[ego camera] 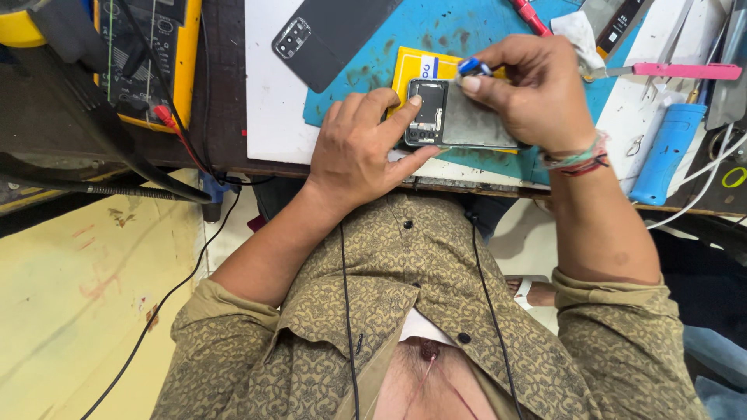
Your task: The person uses a soldering iron and adhesive to repair a mobile phone, applying glue to the frame and attaching a new screen component.
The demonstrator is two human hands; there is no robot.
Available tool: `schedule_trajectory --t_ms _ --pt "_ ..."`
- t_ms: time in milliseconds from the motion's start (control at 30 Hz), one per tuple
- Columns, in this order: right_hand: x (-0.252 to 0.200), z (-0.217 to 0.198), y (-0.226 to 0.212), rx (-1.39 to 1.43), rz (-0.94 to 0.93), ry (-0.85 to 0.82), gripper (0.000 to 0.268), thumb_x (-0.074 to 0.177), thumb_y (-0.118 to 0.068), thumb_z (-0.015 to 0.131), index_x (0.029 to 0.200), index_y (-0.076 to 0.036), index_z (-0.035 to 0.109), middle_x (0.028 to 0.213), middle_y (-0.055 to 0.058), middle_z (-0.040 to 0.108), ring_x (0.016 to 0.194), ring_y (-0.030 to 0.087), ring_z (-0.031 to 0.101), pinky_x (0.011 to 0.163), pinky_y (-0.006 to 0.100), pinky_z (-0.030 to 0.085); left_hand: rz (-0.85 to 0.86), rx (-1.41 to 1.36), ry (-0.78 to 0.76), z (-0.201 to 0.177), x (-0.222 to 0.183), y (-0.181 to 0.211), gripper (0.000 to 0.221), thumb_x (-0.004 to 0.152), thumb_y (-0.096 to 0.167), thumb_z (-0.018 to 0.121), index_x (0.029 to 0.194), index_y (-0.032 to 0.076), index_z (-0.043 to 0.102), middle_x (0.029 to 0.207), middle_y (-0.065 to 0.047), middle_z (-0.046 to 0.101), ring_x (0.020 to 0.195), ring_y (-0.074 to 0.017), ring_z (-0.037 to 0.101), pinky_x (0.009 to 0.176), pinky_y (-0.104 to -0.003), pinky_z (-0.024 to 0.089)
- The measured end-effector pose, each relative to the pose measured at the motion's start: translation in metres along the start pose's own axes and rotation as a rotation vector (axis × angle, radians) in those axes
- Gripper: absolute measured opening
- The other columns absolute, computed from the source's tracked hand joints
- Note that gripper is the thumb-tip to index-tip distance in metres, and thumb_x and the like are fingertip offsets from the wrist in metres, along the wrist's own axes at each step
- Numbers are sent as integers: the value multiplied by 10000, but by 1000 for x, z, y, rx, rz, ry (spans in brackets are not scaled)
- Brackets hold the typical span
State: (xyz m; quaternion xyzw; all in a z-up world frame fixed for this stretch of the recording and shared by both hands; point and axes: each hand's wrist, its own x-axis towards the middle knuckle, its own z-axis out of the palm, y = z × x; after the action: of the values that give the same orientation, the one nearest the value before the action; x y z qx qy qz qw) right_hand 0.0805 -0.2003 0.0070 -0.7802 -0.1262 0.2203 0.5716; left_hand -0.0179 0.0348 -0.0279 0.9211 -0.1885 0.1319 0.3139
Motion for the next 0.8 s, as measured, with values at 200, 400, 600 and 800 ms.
schedule_trajectory --t_ms 200,400,600,800 --pt "-22 -29 -4 -34 5 76 128 990 26 768 1115 41 743 1007 60 751 902 69 694 842 215 569 19 26 15 2 0 -1 575 919 526 822 1243 59 737 1126 -67 588 959 -241 553 814 -383 448" --pt "-46 -57 12 -40 -20 184 91 1021 48 759 1108 59 737 1025 70 757 903 71 695 865 200 561 34 41 28 3 0 -2 579 919 528 827 1249 62 738 1129 -72 598 947 -242 554 801 -379 448" --pt "-75 -66 38 65 -15 244 141 1042 10 807 1146 59 727 1031 66 744 905 64 676 858 190 540 27 58 21 0 2 2 550 908 490 844 1249 71 739 1108 -62 597 930 -243 557 785 -385 443" --pt "-109 -55 51 117 85 307 184 986 -5 799 1151 39 732 1047 65 750 923 79 681 871 216 550 29 66 25 0 2 3 552 915 497 839 1251 72 732 1098 -58 588 934 -239 553 786 -385 441"
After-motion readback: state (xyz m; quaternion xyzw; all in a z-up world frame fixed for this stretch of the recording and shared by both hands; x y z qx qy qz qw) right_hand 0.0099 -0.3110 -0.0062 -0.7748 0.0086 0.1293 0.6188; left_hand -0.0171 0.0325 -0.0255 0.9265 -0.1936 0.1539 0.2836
